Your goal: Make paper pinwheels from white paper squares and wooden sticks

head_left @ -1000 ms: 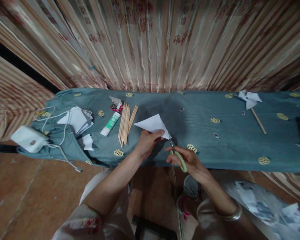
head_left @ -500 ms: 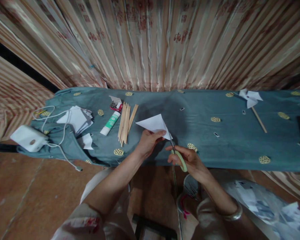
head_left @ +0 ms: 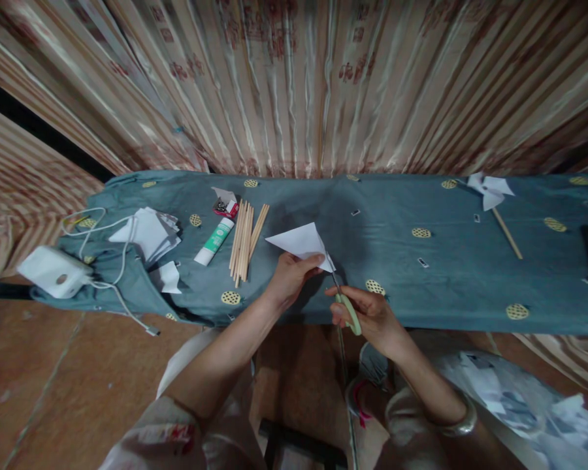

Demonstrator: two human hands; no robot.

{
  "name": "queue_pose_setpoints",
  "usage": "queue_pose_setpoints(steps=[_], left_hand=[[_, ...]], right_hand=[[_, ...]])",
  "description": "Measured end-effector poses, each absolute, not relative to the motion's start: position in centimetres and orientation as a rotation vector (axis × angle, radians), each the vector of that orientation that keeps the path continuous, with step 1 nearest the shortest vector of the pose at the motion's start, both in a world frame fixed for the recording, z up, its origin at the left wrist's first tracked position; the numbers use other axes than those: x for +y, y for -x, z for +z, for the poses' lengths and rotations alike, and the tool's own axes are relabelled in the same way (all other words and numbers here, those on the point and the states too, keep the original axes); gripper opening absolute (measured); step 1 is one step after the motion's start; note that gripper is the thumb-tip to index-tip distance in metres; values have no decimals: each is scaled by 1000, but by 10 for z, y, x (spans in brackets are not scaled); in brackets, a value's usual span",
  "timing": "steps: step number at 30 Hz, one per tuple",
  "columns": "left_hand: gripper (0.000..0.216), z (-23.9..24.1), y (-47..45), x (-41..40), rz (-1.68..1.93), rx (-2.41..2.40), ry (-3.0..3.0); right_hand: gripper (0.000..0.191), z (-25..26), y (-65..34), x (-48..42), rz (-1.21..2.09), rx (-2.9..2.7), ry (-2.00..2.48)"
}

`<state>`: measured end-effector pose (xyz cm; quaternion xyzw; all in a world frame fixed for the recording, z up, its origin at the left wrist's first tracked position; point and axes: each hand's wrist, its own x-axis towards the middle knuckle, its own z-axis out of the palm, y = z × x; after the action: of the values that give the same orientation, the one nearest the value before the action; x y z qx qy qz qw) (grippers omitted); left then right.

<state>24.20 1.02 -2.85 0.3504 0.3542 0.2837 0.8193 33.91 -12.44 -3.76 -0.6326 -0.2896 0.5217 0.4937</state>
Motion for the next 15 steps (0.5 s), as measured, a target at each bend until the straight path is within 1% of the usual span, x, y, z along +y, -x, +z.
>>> queue_pose_setpoints(steps=[7, 13, 15], left_hand=[[31, -34, -242, 5, 574, 739, -796], [42, -34, -242, 4, 553, 742, -790], [42, -34, -242, 4, 548, 738, -788]], right_hand=[[42, -40, -343, -126, 1250, -739, 1554], [42, -40, -343, -126, 1239, -716, 1552], [42, -42, -343, -127, 1235, -730, 1561]])
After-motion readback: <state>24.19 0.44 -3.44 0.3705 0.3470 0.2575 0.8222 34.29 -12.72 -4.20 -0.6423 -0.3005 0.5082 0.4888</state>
